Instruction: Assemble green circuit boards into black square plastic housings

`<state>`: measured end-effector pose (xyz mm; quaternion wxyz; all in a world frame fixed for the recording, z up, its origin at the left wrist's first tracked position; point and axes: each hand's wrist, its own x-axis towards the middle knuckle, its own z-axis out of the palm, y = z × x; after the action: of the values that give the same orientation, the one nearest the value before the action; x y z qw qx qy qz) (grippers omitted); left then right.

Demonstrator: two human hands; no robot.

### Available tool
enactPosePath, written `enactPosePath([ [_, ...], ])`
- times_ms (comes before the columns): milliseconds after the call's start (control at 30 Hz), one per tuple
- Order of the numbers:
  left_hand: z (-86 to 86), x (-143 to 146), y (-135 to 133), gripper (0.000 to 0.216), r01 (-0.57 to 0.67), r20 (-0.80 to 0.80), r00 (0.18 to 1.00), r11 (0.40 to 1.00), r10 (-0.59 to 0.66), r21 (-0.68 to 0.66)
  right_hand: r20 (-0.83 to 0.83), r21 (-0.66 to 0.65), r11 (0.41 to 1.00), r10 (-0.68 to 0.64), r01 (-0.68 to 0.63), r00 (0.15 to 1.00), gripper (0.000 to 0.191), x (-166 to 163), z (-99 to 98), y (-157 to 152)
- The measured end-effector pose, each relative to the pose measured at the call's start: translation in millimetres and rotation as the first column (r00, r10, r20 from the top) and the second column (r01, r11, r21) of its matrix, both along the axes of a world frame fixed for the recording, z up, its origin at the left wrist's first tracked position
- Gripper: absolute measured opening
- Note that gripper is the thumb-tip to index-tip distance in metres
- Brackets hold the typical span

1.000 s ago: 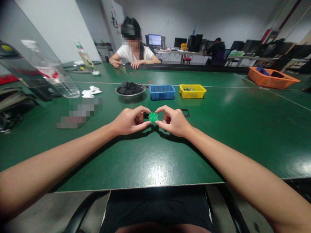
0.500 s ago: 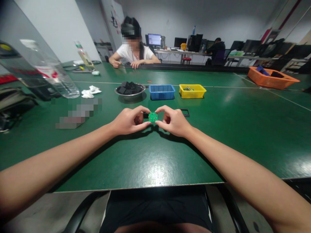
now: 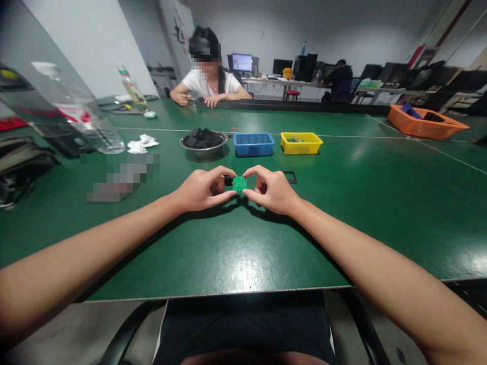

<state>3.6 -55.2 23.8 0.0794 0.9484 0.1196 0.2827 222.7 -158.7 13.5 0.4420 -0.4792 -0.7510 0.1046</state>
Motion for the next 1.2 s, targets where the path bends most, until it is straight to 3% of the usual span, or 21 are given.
enactPosePath([
  [1200,-0.1,0.6,-1.2,0.036,0.024,0.003,1.0,1.0,-0.024,0.013,0.014,0.008,1.0,0.013,-0.013,1.0,0.027,-0.9,0.0,-0.1],
])
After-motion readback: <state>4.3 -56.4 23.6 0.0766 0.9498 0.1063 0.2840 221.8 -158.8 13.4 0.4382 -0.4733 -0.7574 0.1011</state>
